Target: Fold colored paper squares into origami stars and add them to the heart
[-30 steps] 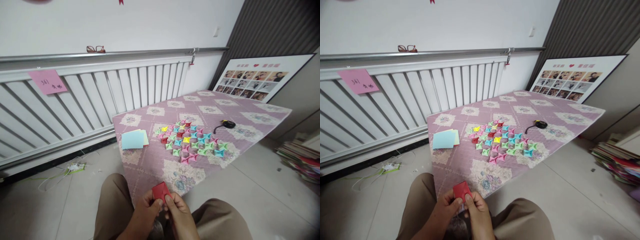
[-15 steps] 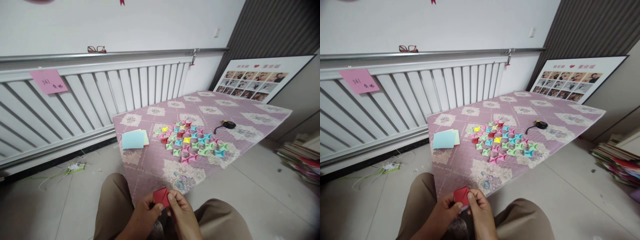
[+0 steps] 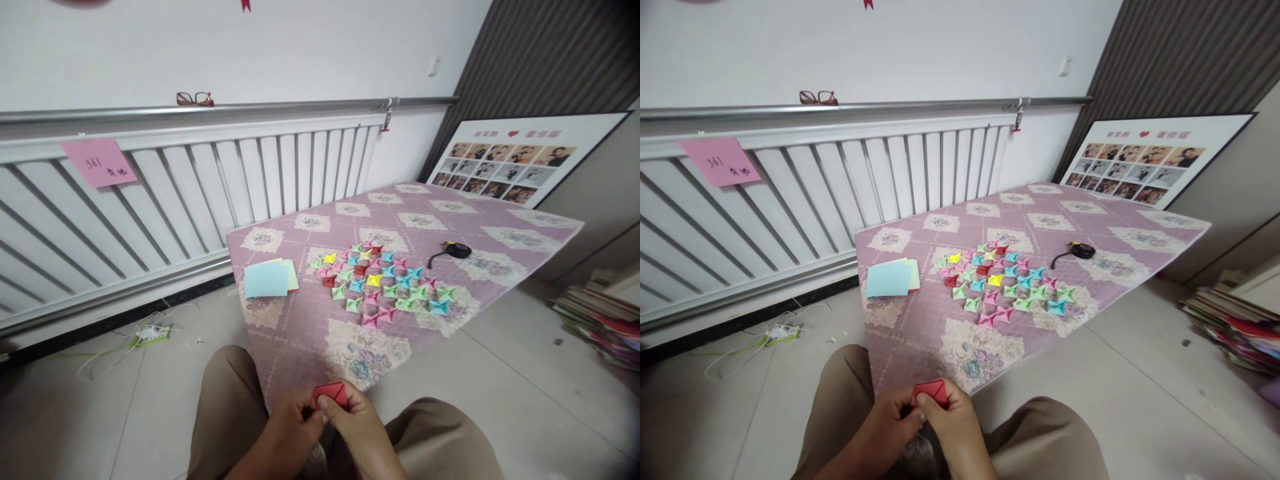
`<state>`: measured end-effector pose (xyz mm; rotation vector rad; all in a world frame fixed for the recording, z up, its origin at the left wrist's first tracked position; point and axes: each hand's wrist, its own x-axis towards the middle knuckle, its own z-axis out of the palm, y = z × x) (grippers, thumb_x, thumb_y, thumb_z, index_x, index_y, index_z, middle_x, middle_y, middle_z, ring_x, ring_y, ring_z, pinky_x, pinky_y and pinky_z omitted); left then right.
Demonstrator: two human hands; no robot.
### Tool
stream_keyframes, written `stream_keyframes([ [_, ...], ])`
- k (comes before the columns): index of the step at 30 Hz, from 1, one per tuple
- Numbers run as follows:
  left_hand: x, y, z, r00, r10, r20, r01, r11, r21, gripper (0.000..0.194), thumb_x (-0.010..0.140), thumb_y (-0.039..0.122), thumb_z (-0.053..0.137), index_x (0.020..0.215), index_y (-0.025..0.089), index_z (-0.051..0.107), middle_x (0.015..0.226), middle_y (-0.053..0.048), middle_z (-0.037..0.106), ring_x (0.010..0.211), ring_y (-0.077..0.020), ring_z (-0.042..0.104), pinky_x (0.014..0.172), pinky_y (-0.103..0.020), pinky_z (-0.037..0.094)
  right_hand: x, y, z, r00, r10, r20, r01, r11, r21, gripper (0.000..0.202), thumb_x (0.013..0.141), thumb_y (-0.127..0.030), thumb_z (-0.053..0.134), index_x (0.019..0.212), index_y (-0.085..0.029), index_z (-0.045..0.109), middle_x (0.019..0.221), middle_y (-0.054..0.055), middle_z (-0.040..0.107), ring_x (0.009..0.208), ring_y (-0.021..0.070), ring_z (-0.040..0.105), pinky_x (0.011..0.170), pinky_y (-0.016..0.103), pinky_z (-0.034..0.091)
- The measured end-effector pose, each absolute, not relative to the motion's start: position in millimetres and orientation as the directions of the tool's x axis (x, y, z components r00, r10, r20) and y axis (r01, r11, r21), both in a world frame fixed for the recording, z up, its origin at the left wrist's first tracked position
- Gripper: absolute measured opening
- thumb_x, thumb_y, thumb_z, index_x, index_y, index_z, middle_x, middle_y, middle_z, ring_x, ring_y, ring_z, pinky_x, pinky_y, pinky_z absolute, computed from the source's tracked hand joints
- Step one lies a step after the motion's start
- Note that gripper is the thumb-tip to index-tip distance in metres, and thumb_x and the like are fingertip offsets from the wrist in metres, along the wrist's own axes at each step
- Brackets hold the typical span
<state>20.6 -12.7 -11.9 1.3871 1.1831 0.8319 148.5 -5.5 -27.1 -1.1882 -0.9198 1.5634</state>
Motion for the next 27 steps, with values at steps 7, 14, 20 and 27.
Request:
stream_keyframes([
  [7,16.1,-12.1,-14.2,0.296,0.937,-0.187,0.32,0.087,0.943,0.01,0.071,0.016,0.049,0.066,0.015,0.057,0.066,0.002,0.051,0.066,-0.0122,0.046,0.063,-0.022,0.036,152.7,-4.3,-20.1,-0.037,0.958,-0.285,-0.218,-0.286,-0.933,0.028,0.064,-0.044,0.071,0.067,-0.018,0.062,0.058,-0.003,0.055,0.056,0.0104,0.046,0.056,0.022,0.037],
  [14,11.3,-12.1,-26.8,0.283,0.939,-0.196,0.539,0.013,0.843,0.011,0.073,0.02,0.051,0.062,0.017,0.051,0.066,0.003,0.052,0.064,-0.012,0.047,0.061,-0.023,0.033,163.9,7.4,-2.9,-0.252,0.948,-0.196,0.115,-0.172,-0.978,0.008,0.065,-0.024,0.062,0.061,-0.018,0.06,0.055,-0.004,0.052,0.053,0.0094,0.045,0.053,0.021,0.036],
  [20,8.8,-11.1,-25.7,0.338,0.924,-0.18,0.622,-0.076,0.779,0.011,0.073,0.019,0.05,0.063,0.018,0.053,0.069,0.001,0.056,0.067,-0.0135,0.048,0.061,-0.025,0.031,163.3,3.3,-3.4,-0.311,0.948,-0.067,0.256,0.016,-0.967,0.012,0.072,-0.016,0.05,0.06,-0.019,0.053,0.061,-0.004,0.049,0.059,0.0099,0.046,0.057,0.021,0.037],
  [27,10.8,-7.9,-27.4,0.292,0.929,-0.228,0.425,0.087,0.901,0.009,0.07,0.02,0.051,0.064,0.017,0.057,0.065,0.001,0.053,0.063,-0.0128,0.046,0.059,-0.024,0.032,168.8,7.9,-17.6,-0.228,0.961,-0.158,0.103,-0.138,-0.985,0.012,0.073,-0.032,0.06,0.076,-0.02,0.061,0.069,-0.002,0.056,0.065,0.0127,0.05,0.062,0.023,0.039],
])
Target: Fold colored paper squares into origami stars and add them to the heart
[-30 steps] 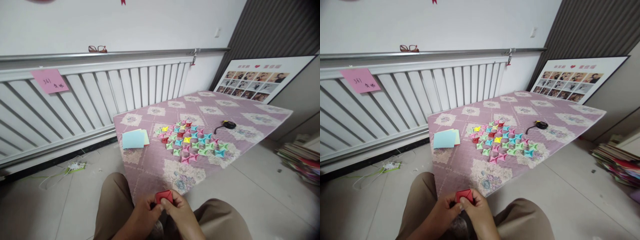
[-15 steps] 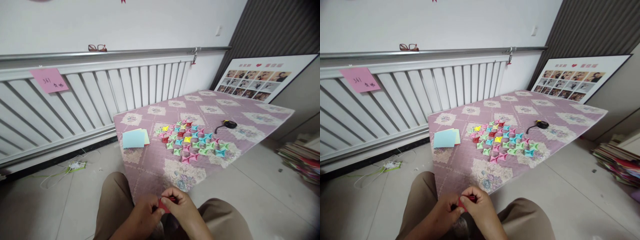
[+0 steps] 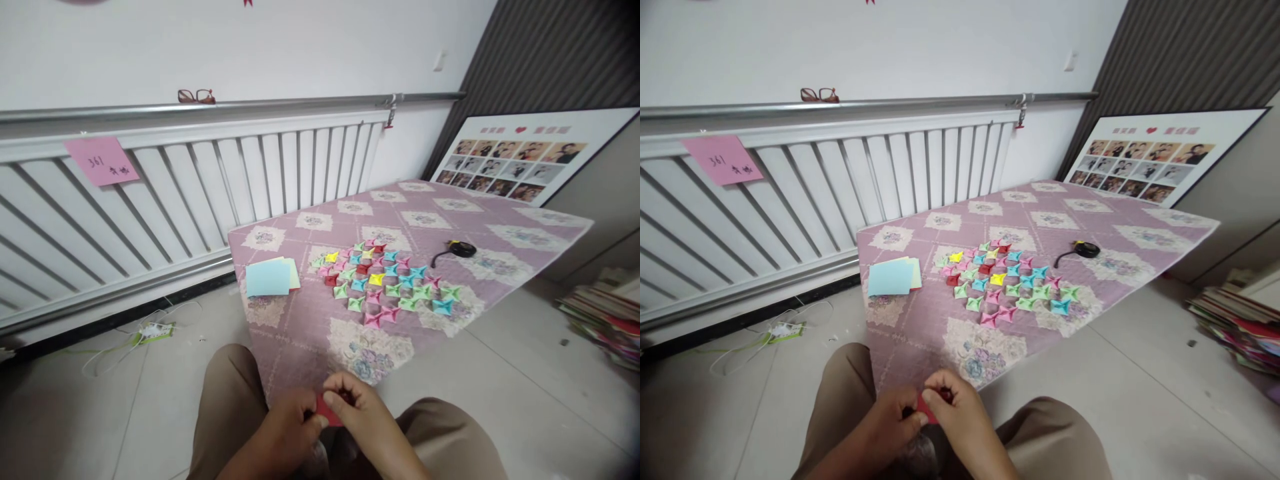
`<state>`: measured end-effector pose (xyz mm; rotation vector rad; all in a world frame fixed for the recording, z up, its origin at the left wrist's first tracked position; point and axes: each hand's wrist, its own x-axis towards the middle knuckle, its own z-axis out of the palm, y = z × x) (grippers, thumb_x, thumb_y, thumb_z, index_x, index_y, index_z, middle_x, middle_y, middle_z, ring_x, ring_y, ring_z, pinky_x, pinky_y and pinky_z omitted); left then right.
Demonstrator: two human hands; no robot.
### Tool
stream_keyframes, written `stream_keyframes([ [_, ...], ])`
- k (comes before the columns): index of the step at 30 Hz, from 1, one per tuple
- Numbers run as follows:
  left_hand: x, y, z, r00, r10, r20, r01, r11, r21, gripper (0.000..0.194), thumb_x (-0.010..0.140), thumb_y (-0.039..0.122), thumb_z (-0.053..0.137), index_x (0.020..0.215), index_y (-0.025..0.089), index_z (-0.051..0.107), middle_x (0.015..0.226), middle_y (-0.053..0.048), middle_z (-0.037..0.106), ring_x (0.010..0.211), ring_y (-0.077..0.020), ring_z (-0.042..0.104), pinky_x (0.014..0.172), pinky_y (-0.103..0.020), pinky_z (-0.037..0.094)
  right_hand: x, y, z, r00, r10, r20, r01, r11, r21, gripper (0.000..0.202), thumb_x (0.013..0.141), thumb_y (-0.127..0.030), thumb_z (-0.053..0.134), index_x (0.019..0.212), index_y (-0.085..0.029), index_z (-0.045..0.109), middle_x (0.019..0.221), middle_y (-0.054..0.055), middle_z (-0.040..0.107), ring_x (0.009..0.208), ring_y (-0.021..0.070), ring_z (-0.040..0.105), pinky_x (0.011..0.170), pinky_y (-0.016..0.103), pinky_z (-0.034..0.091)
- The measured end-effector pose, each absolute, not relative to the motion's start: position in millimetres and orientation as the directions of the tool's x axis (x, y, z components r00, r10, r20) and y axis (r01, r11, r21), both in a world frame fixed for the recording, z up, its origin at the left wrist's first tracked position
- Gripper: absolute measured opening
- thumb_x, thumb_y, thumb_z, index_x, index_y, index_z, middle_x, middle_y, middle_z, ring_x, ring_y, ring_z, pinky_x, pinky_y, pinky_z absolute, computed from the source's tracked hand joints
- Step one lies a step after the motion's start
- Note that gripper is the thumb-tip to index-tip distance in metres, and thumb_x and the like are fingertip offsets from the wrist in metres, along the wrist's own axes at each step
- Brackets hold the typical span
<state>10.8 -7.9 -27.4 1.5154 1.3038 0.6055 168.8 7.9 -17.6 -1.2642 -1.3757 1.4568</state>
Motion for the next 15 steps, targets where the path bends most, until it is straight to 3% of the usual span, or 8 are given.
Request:
stream_keyframes([
  [3,11.9,-4.1,-28.9,0.263,0.914,-0.31,0.203,0.262,0.944,0.016,0.07,0.026,0.051,0.072,0.014,0.062,0.059,0.002,0.05,0.053,-0.0105,0.041,0.053,-0.023,0.03,176.1,13.5,-22.5,-0.106,0.968,-0.229,-0.039,-0.234,-0.971,0.036,0.069,-0.047,0.065,0.095,-0.021,0.063,0.078,-0.001,0.06,0.068,0.0137,0.052,0.063,0.024,0.04],
  [9,16.0,6.4,-40.4,0.16,0.905,-0.393,0.165,0.368,0.915,0.023,0.073,0.034,0.053,0.081,0.014,0.062,0.058,0.004,0.051,0.047,-0.0086,0.038,0.049,-0.022,0.029,171.7,15.8,-31.7,-0.171,0.943,-0.286,-0.047,-0.298,-0.953,0.033,0.069,-0.051,0.065,0.067,-0.018,0.06,0.057,-0.005,0.05,0.052,0.0089,0.04,0.05,0.021,0.032],
  [15,13.5,23.5,-36.0,0.184,0.96,-0.212,0.319,0.145,0.937,0.018,0.072,0.024,0.053,0.083,0.015,0.063,0.069,0.002,0.057,0.061,-0.0119,0.046,0.058,-0.024,0.036,172.0,32.0,-38.7,-0.166,0.945,-0.283,0.042,-0.28,-0.959,0.032,0.069,-0.049,0.063,0.062,-0.019,0.053,0.05,-0.007,0.046,0.044,0.0067,0.034,0.045,0.021,0.027],
])
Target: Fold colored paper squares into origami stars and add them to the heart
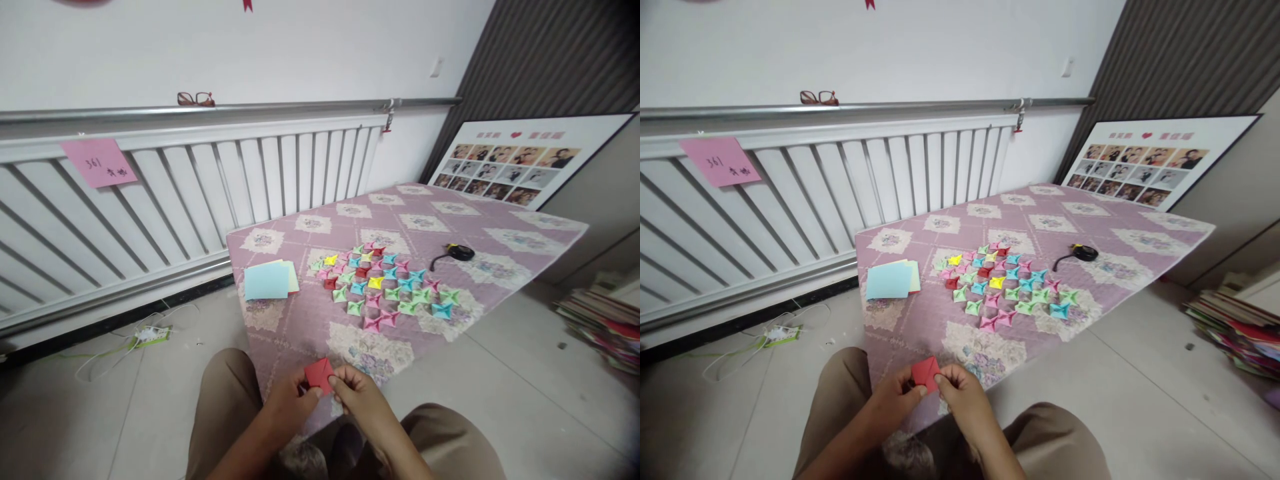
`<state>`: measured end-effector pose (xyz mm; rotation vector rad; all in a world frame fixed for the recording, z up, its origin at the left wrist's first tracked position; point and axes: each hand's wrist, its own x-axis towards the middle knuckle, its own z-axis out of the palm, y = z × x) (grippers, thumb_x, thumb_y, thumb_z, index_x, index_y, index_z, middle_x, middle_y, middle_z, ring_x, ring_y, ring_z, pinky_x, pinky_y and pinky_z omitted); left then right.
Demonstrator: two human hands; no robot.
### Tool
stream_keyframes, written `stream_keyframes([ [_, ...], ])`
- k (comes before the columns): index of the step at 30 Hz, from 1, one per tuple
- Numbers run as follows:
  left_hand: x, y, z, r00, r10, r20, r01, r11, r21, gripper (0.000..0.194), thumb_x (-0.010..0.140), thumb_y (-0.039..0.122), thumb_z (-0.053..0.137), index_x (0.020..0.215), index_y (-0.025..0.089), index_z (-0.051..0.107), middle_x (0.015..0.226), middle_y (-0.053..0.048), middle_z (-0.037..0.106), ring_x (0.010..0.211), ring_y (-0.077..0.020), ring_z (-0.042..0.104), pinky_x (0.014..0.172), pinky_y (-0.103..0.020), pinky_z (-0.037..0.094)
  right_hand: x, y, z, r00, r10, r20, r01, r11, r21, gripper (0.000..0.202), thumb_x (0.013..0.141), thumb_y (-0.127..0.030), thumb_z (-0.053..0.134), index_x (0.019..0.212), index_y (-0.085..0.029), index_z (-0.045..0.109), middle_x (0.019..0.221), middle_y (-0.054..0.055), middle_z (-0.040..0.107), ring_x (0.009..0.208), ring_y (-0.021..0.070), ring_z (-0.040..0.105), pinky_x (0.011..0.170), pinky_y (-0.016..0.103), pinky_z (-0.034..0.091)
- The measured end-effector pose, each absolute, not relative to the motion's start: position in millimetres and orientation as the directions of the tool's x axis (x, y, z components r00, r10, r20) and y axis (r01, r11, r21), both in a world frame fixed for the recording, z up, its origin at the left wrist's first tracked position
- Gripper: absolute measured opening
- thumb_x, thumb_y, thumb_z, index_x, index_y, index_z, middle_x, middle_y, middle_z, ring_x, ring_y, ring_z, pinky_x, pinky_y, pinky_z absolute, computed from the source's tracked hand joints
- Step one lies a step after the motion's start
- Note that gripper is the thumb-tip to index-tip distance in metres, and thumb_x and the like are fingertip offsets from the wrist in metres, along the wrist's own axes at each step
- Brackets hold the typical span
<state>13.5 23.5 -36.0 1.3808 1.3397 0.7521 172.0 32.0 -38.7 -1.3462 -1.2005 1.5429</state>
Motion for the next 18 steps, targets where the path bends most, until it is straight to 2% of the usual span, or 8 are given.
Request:
stream_keyframes([
  [5,5.2,44.7,-40.8,0.166,0.974,-0.152,0.462,0.059,0.885,0.018,0.074,0.017,0.048,0.087,0.016,0.061,0.079,0.0,0.062,0.068,-0.0125,0.052,0.065,-0.024,0.04,175.4,45.2,-49.0,-0.194,0.946,-0.261,0.16,-0.232,-0.96,0.024,0.071,-0.041,0.059,0.062,-0.02,0.051,0.049,-0.007,0.045,0.045,0.0079,0.035,0.045,0.021,0.026],
  [8,2.8,55.5,-48.5,0.221,0.961,-0.166,0.607,-0.002,0.795,0.018,0.077,0.015,0.045,0.085,0.017,0.06,0.081,0.0,0.063,0.073,-0.0135,0.055,0.066,-0.024,0.04,174.6,50.8,-58.1,-0.207,0.963,-0.175,0.291,-0.11,-0.95,0.014,0.074,-0.033,0.052,0.069,-0.02,0.052,0.052,-0.007,0.045,0.048,0.0094,0.038,0.048,0.022,0.029],
  [12,1.6,64.6,-53.1,0.255,0.95,-0.178,0.701,-0.056,0.711,0.015,0.078,0.017,0.049,0.086,0.018,0.061,0.083,0.0,0.061,0.078,-0.0157,0.054,0.072,-0.027,0.038,175.0,56.4,-63.6,-0.205,0.974,-0.091,0.429,0.006,-0.903,0.005,0.073,-0.024,0.05,0.07,-0.021,0.053,0.057,-0.005,0.049,0.054,0.0119,0.044,0.055,0.024,0.032],
  [18,-0.7,73.8,-47.6,0.317,0.934,-0.167,0.782,-0.158,0.603,0.008,0.078,0.019,0.054,0.084,0.019,0.06,0.09,-0.003,0.058,0.086,-0.0189,0.051,0.077,-0.03,0.035,177.7,62.0,-55.0,-0.237,0.971,-0.033,0.719,0.152,-0.679,0.008,0.074,-0.016,0.05,0.074,-0.022,0.055,0.071,0.0,0.057,0.068,0.0157,0.051,0.064,0.026,0.035],
])
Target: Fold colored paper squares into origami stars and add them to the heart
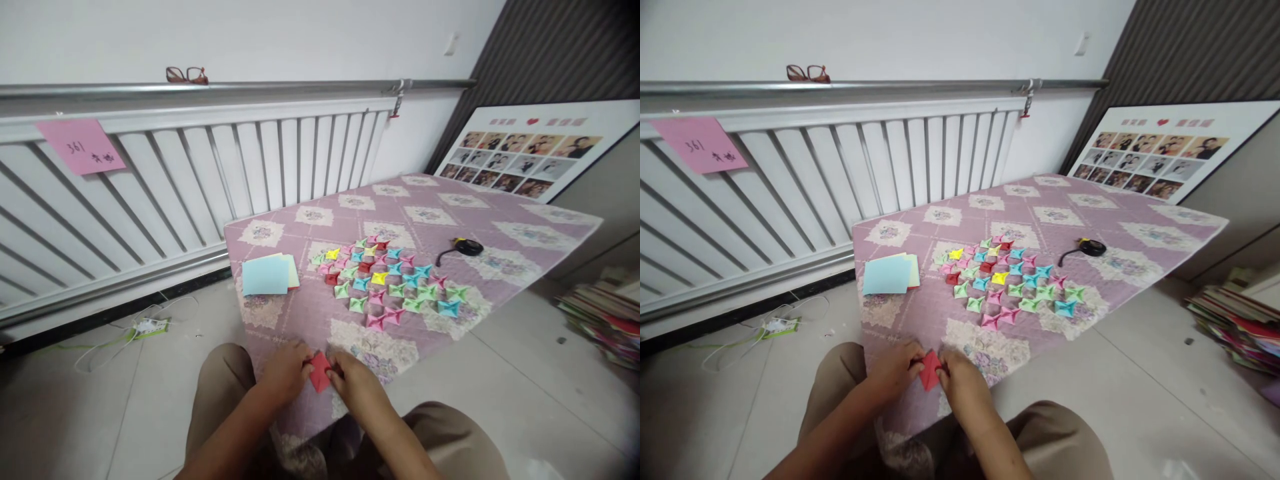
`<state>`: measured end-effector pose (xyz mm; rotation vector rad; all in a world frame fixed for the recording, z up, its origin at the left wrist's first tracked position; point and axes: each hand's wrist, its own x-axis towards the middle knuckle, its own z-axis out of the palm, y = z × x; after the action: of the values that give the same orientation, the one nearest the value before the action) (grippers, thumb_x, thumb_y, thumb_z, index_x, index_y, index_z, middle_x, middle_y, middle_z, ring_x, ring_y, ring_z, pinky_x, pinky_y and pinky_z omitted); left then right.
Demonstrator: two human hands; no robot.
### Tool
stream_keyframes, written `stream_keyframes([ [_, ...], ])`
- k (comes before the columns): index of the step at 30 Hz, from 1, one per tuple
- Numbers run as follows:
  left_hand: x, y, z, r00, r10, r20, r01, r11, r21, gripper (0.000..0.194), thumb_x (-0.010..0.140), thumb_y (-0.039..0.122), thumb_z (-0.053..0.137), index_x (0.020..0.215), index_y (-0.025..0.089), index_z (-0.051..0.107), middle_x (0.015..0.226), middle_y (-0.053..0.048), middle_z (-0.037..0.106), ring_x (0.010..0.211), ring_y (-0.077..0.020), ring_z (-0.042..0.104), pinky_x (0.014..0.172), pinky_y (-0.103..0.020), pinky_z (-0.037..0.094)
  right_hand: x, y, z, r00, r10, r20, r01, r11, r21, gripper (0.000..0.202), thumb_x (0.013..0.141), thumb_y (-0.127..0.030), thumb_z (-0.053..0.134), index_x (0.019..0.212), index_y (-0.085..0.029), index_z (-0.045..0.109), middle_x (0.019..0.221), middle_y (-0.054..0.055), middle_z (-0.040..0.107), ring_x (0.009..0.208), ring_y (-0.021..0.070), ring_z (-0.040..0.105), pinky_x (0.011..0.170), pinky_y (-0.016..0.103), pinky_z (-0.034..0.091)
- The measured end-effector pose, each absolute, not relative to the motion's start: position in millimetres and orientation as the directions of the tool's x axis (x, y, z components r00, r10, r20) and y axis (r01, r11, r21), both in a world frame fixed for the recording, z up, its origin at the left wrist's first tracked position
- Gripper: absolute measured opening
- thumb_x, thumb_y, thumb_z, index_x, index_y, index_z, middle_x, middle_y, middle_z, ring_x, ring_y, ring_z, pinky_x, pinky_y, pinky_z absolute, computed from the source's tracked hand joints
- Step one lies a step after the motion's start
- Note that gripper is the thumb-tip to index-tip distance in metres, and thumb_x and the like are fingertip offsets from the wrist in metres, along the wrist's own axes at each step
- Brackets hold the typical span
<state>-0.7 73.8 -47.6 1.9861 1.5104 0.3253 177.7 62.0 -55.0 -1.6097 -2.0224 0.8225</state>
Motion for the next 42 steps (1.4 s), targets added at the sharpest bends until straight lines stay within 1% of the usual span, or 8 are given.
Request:
stream_keyframes([
  [4,-2.6,77.7,-46.5,0.34,0.923,-0.179,0.805,-0.188,0.563,0.008,0.078,0.019,0.054,0.084,0.019,0.06,0.093,-0.003,0.057,0.09,-0.0197,0.051,0.077,-0.03,0.036,178.0,65.2,-50.2,-0.27,0.962,-0.038,0.787,0.198,-0.585,0.008,0.074,-0.014,0.052,0.075,-0.021,0.055,0.078,0.003,0.059,0.073,0.0169,0.054,0.066,0.025,0.036],
  [6,-3.2,78.6,-46.0,0.345,0.92,-0.187,0.817,-0.196,0.541,0.011,0.078,0.019,0.054,0.087,0.02,0.06,0.096,-0.003,0.057,0.09,-0.0194,0.052,0.077,-0.029,0.036,177.8,66.6,-48.6,-0.276,0.96,-0.049,0.795,0.2,-0.572,0.007,0.074,-0.015,0.053,0.074,-0.022,0.055,0.078,0.002,0.059,0.073,0.0167,0.054,0.065,0.025,0.036],
  [14,-4.6,84.8,-40.1,0.385,0.896,-0.221,0.822,-0.224,0.523,0.012,0.077,0.019,0.056,0.089,0.02,0.057,0.097,-0.003,0.058,0.087,-0.0182,0.053,0.071,-0.027,0.036,176.0,73.3,-46.6,-0.255,0.962,-0.095,0.808,0.158,-0.567,0.009,0.071,-0.015,0.057,0.071,-0.023,0.051,0.072,-0.002,0.057,0.066,0.014,0.051,0.06,0.024,0.031],
  [23,-7.1,93.0,-41.3,0.457,0.868,-0.195,0.788,-0.293,0.542,0.013,0.074,0.017,0.058,0.086,0.02,0.058,0.087,-0.001,0.06,0.079,-0.0168,0.053,0.065,-0.026,0.033,173.1,77.7,-47.4,-0.295,0.953,-0.074,0.788,0.198,-0.583,0.007,0.071,-0.016,0.057,0.07,-0.022,0.054,0.071,-0.003,0.056,0.067,0.0134,0.051,0.06,0.023,0.031],
  [26,-8.0,94.3,-41.9,0.474,0.862,-0.183,0.781,-0.315,0.539,0.012,0.075,0.018,0.058,0.087,0.02,0.059,0.085,0.0,0.06,0.077,-0.0164,0.053,0.064,-0.026,0.033,173.4,76.3,-47.3,-0.317,0.947,-0.053,0.779,0.228,-0.585,0.009,0.072,-0.015,0.056,0.069,-0.023,0.053,0.073,-0.002,0.056,0.07,0.014,0.052,0.061,0.024,0.033],
  [32,-10.0,93.4,-39.5,0.525,0.837,-0.151,0.76,-0.382,0.525,0.005,0.077,0.019,0.056,0.08,0.02,0.06,0.082,0.0,0.059,0.077,-0.0157,0.052,0.064,-0.026,0.033,176.2,70.5,-50.4,-0.36,0.933,0.019,0.757,0.304,-0.578,0.01,0.075,-0.015,0.053,0.07,-0.023,0.049,0.077,0.0,0.055,0.075,0.0159,0.053,0.063,0.025,0.035],
  [38,-12.5,87.0,-42.2,0.55,0.827,-0.12,0.762,-0.438,0.476,0.006,0.082,0.019,0.053,0.083,0.02,0.059,0.089,-0.001,0.058,0.084,-0.0169,0.051,0.071,-0.027,0.035,182.5,67.5,-54.7,-0.413,0.91,0.043,0.716,0.354,-0.601,0.012,0.077,-0.014,0.052,0.07,-0.022,0.049,0.079,0.001,0.054,0.076,0.0164,0.052,0.066,0.026,0.038],
  [42,-12.6,82.5,-49.1,0.562,0.823,-0.088,0.77,-0.481,0.42,0.009,0.087,0.021,0.05,0.085,0.02,0.058,0.091,-0.002,0.056,0.088,-0.0169,0.051,0.076,-0.027,0.037,183.5,63.9,-60.5,-0.448,0.886,0.118,0.712,0.434,-0.552,0.013,0.081,-0.013,0.05,0.072,-0.022,0.052,0.079,0.002,0.054,0.078,0.0169,0.052,0.069,0.027,0.041],
])
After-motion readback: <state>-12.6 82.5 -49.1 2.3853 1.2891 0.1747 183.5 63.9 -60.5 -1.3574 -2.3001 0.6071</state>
